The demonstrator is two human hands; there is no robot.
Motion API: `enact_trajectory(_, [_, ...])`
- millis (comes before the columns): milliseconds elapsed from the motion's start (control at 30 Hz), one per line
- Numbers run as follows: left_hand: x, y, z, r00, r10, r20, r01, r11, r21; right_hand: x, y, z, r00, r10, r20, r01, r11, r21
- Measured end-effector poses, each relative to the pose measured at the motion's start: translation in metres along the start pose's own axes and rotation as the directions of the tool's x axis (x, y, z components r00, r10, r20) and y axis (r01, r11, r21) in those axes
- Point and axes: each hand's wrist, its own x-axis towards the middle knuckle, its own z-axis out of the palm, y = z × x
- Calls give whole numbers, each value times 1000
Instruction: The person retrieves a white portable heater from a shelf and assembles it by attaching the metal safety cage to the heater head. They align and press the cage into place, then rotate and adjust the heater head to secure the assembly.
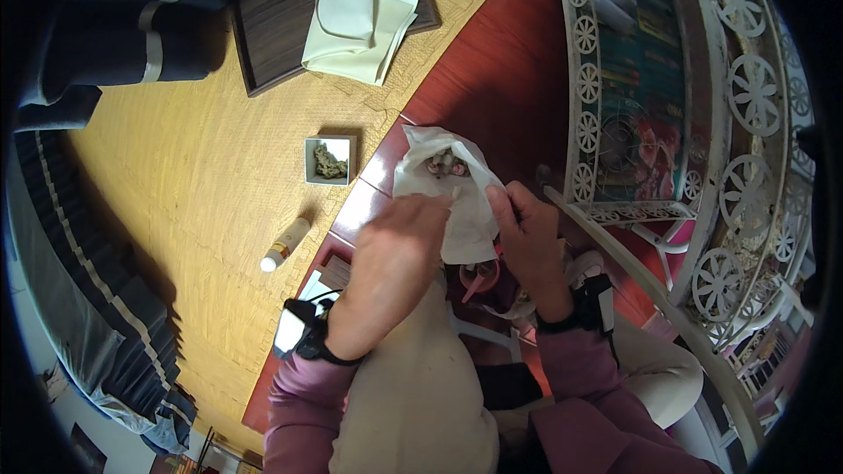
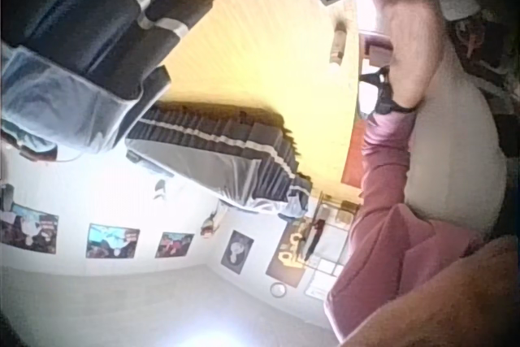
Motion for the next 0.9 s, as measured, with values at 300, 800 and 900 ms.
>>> enact_trajectory(300, [22, -83, 130, 965, 261, -9, -247, 922, 297, -9, -17, 7, 998, -56, 40, 55, 998, 16])
enact_trajectory(800, [50, -118, 154, 989, -11, 150, -49, 918, 392, -31, -32, 25, 949, -147, 278, 116, 985, 128])
enact_trajectory(900, [52, -116, 151, 989, -32, 147, -20, 940, 341, -42, -32, 35, 936, -173, 308, 115, 973, 199])
